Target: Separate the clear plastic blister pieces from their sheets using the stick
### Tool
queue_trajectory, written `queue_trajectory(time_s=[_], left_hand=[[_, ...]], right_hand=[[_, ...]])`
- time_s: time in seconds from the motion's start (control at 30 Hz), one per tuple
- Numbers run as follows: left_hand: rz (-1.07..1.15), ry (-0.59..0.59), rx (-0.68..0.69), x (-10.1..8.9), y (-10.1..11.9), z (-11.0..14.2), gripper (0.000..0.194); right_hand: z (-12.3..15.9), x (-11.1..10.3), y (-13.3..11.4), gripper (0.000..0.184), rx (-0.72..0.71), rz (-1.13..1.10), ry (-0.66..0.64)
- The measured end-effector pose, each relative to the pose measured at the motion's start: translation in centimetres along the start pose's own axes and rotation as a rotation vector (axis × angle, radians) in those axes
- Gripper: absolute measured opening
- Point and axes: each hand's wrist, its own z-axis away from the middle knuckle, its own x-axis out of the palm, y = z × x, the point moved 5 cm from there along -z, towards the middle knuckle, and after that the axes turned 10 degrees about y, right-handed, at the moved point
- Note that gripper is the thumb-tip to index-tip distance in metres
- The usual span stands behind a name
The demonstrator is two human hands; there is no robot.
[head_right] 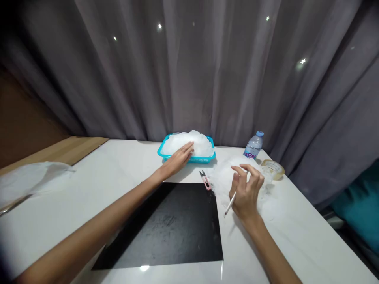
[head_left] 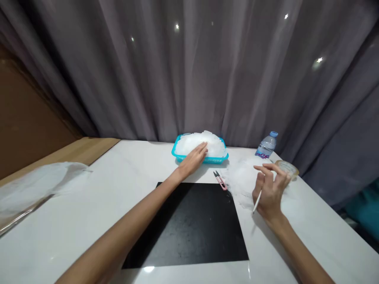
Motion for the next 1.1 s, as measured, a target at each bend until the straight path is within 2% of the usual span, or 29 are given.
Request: queue_trajectory(time_s=[0.07,0.13,0.23,0.33,0.43,0.5,0.6,0.67,0.77,0.83,0.93,1.0,1.1], left_hand=[[-0.056,-0.022,0.053,0.4,0.2,0.7,0.023],[-0.111,-0.031,0.093,-0.4,0.4,1.4,0.024],[-0.191,-0.038,0.118,-2.8,0.5,2.4,0.024],[-0.268,-0.037,0.090,-6.4,-0.6,3.8,0.021],[-0.356,0.005,-0.018,-11.8,-3.9,5.7,0.018],[-0.426,0.079,-0.139,-16.6,-6.7,7.4,0.015],[-0.536,0.257,-0.360,-24.7,-10.5,10.6,0.020],[-0.582,0.354,-0.490,-29.2,-12.1,13.3,0.035],[-0.596,0.440,-0.627,-33.5,-13.4,16.9,0.061],[-0.574,0.466,-0.675,-34.8,-13.7,18.7,0.064],[-0.527,0.473,-0.703,-35.4,-13.4,20.0,0.055],[-0.507,0.464,-0.718,-35.4,-12.9,20.0,0.050],[-0.509,0.432,-0.745,-35.3,-11.1,18.7,0.046]], right_hand=[[0.3,0.2,-0.5,0.020,-0.008,0.007,-0.040],[0.6,0.3,-1.2,0.020,-0.025,-0.020,-0.083],[1.3,0.3,-2.5,0.025,-0.058,-0.087,-0.144],[2.3,0.4,-3.9,0.035,-0.077,-0.199,-0.246],[3.6,0.7,-5.3,0.042,-0.136,-0.277,-0.354],[4.6,1.0,-6.0,0.042,-0.202,-0.266,-0.396],[5.7,1.7,-6.5,0.040,-0.261,-0.216,-0.434],[6.2,2.2,-6.4,0.035,-0.260,-0.198,-0.448],[6.4,2.7,-6.0,0.027,-0.243,-0.183,-0.463],[6.4,2.8,-5.9,0.024,-0.230,-0.186,-0.473],[6.4,2.7,-6.2,0.021,-0.208,-0.214,-0.481],[6.3,2.6,-6.6,0.020,-0.203,-0.242,-0.479],[6.2,2.5,-7.0,0.018,-0.208,-0.273,-0.480]])
